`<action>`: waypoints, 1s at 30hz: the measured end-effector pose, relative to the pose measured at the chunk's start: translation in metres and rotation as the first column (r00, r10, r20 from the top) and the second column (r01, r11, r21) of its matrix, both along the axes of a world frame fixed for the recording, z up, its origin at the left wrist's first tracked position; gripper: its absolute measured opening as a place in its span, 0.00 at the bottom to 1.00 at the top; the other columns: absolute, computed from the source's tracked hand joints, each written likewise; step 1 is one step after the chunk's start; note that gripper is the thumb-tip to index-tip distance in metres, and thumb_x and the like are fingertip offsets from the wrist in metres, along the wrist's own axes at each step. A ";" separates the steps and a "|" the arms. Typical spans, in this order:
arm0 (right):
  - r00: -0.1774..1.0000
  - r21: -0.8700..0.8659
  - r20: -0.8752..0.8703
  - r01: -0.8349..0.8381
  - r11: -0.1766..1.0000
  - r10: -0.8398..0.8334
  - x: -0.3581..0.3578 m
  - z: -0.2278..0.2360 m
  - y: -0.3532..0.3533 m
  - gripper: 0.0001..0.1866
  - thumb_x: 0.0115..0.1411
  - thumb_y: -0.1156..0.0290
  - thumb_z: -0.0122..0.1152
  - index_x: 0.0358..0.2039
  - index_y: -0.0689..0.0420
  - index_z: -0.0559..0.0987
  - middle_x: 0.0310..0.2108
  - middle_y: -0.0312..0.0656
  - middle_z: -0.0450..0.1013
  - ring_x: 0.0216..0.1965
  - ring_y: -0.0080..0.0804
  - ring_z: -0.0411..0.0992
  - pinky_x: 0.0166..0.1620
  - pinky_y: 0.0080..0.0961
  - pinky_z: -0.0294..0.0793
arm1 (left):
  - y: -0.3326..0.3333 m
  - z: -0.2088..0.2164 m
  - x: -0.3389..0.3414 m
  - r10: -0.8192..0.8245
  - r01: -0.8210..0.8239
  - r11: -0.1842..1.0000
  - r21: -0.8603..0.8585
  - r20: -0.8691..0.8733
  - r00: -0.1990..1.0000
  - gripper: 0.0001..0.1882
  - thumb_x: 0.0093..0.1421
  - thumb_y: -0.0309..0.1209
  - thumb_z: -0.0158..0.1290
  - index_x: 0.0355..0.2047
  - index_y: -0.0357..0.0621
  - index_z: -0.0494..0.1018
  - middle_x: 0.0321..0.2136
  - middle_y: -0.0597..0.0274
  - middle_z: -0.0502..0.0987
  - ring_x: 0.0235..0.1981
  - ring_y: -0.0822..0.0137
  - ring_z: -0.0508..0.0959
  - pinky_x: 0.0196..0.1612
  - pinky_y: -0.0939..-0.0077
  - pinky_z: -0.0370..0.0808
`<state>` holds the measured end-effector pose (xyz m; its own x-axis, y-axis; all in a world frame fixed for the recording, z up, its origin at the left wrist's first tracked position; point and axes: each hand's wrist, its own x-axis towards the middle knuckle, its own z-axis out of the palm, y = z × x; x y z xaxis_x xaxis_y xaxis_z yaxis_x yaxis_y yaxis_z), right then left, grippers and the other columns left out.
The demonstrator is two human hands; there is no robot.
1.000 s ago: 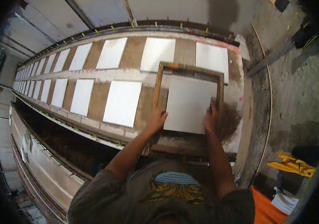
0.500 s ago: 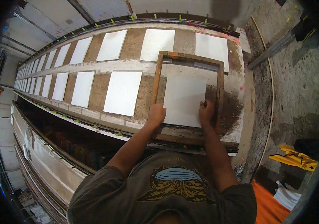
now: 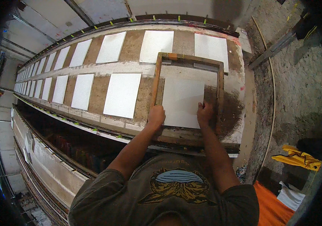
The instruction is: The person repeatedly picks up white rectangular panels and places them into a wooden frame on a workbench. The person aligns the panels within the frame and then removes them to repeat the process with other panels.
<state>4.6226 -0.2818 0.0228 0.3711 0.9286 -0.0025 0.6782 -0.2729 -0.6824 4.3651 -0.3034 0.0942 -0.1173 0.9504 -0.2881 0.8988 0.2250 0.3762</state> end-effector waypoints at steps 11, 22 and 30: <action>0.998 0.119 0.055 0.023 0.993 -0.030 -0.001 -0.017 -0.003 0.23 0.58 0.63 0.68 0.50 0.60 0.79 0.44 0.55 0.73 0.48 0.53 0.70 0.52 0.46 0.70 | 0.000 -0.009 -0.005 -0.087 0.087 0.995 0.057 -0.008 0.996 0.08 0.59 0.28 0.58 0.27 0.35 0.79 0.31 0.39 0.80 0.35 0.42 0.83 0.39 0.51 0.80; 0.989 0.163 0.142 0.006 0.987 -0.029 0.000 -0.026 -0.003 0.21 0.57 0.66 0.69 0.49 0.63 0.80 0.35 0.52 0.73 0.37 0.49 0.73 0.42 0.42 0.72 | -0.005 -0.018 -0.007 -0.107 0.105 0.985 0.137 0.005 0.994 0.10 0.58 0.29 0.60 0.30 0.31 0.77 0.32 0.37 0.79 0.36 0.38 0.81 0.39 0.50 0.79; 0.995 0.134 0.102 -0.006 0.991 -0.008 0.000 -0.016 -0.005 0.20 0.57 0.64 0.69 0.48 0.60 0.80 0.36 0.51 0.73 0.38 0.49 0.73 0.43 0.41 0.72 | -0.003 -0.017 -0.005 -0.087 0.089 0.995 0.033 -0.066 0.994 0.10 0.59 0.30 0.60 0.32 0.32 0.78 0.32 0.38 0.80 0.37 0.42 0.82 0.40 0.52 0.80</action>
<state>4.6229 -0.2868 0.0065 0.3642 0.9175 0.1602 0.7459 -0.1843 -0.6400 4.3600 -0.3067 0.0767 -0.0497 0.9675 -0.2480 0.9371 0.1311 0.3235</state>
